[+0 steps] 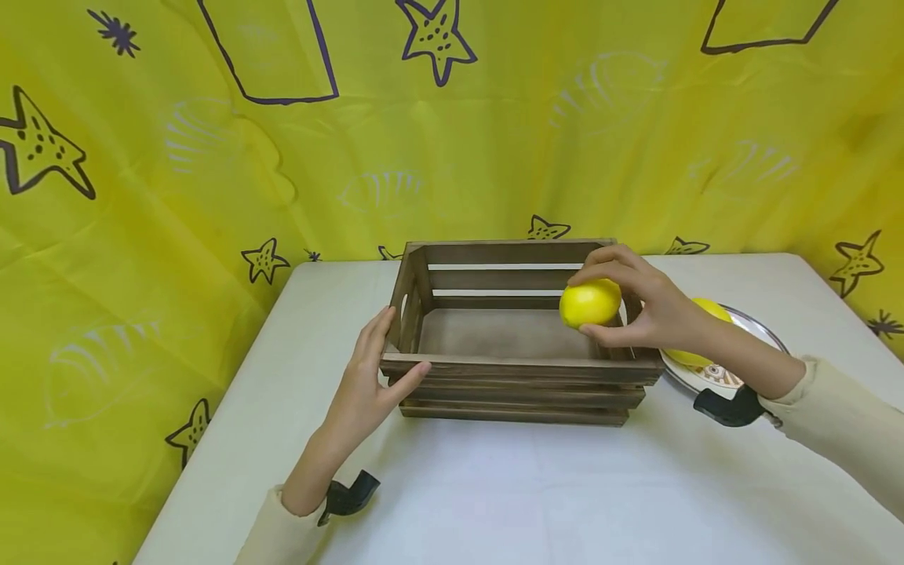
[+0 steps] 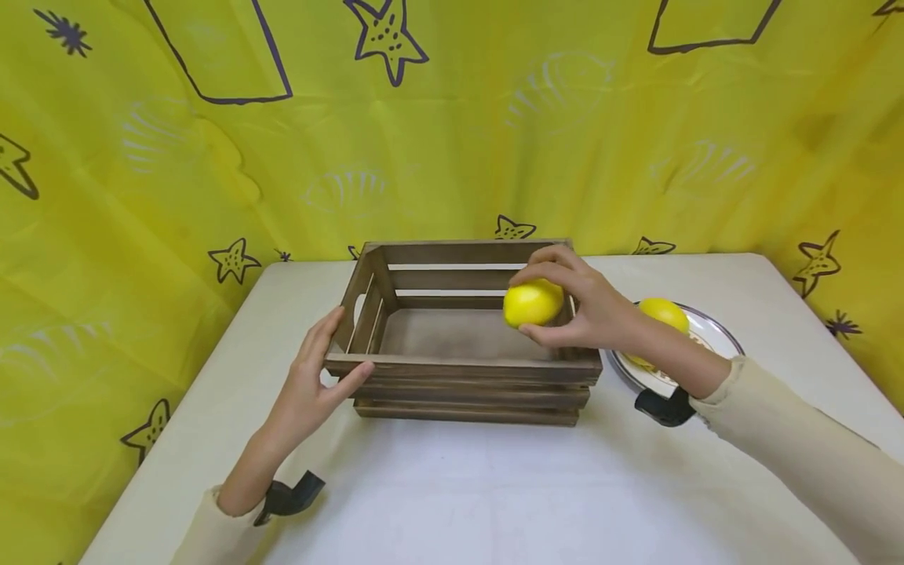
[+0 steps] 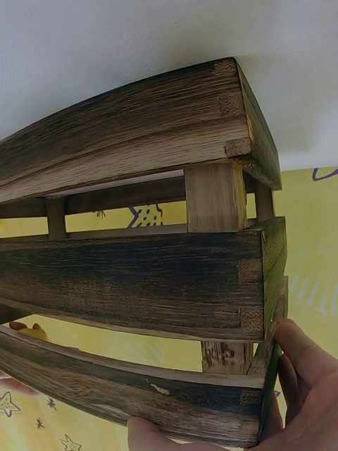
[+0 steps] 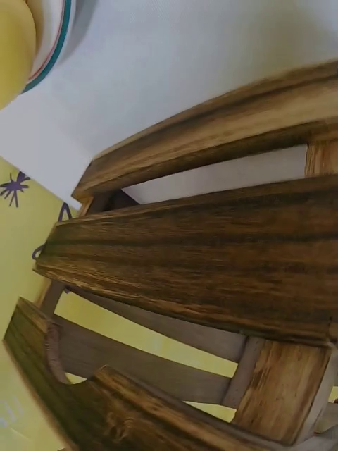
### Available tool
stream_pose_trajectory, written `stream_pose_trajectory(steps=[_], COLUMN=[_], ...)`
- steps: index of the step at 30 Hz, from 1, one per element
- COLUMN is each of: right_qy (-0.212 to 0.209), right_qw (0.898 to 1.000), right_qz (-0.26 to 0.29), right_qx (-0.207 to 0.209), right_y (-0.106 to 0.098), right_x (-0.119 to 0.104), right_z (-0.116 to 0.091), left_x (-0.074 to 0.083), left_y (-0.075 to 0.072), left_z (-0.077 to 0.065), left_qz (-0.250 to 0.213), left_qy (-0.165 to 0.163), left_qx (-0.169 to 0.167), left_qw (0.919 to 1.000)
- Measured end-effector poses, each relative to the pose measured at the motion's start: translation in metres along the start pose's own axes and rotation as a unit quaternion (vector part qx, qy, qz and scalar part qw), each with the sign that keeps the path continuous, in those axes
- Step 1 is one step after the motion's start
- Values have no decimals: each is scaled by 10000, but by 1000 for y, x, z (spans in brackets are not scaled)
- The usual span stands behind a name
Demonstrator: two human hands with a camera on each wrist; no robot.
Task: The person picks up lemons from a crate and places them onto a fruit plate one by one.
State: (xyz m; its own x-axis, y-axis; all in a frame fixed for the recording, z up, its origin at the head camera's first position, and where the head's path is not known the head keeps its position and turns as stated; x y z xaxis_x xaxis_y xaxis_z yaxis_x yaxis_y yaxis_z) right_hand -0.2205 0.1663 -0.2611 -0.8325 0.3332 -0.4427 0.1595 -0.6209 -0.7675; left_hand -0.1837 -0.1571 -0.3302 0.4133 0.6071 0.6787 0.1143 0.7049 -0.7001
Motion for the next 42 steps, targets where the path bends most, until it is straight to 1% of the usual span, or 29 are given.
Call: stream_pose_trajectory(steps=[3,5,12,19,22,26,28,32,34,39,42], right_qy=[205,276,294,641,644,465,526,878,1039,1570,1870], right_qw=[9994,9989,9982,9957,9962,9963,9959,9944,9927,9839,9782], right_qz=[-222,-285,-313,-458,-211,338,382,144,59,28,65], right_qx=[196,250,428,497,552,639,624,569,616,851,899], right_y=[-6,-10,-26,-39,-42,-44,-44,-44,-43,-38,-34], right_x=[-1,-1,1,1,2,6,8,13,14,19,23], right_z=[-8,-13,-33,-59,-71,-87,-94,-109,-118,-140,-151], left_x=[0,-1,-1,-1,-1,-1,-2,-2,-3,-3,-2], left_y=[1,1,1,1,1,0,0,0,0,1,2], left_z=[0,1,0,0,1,1,1,0,0,0,1], left_qz=[-10,-24,-3,12,80,111,105,93,71,72,81], left_qy=[10,18,79,76,105,151,151,128,116,121,123], left_qx=[-7,3,52,60,57,97,121,117,100,85,93], left_qw=[10000,10000,10000,10000,9999,9998,9998,9998,9999,9999,9998])
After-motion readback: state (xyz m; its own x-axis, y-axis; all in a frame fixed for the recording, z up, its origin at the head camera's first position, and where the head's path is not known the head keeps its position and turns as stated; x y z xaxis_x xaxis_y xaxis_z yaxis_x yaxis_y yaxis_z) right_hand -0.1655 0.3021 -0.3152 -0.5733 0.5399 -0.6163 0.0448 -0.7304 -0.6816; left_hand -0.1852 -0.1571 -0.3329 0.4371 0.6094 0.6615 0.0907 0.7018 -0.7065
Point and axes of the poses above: each hand's wrist, its own z-axis towards the middle knuckle, its own y-axis out of the palm, x = y × z, the point moved 6 cm from there along z, towards the middle knuckle, and after that the axes turned 12 degrees about -x, right-handed, at the moved point
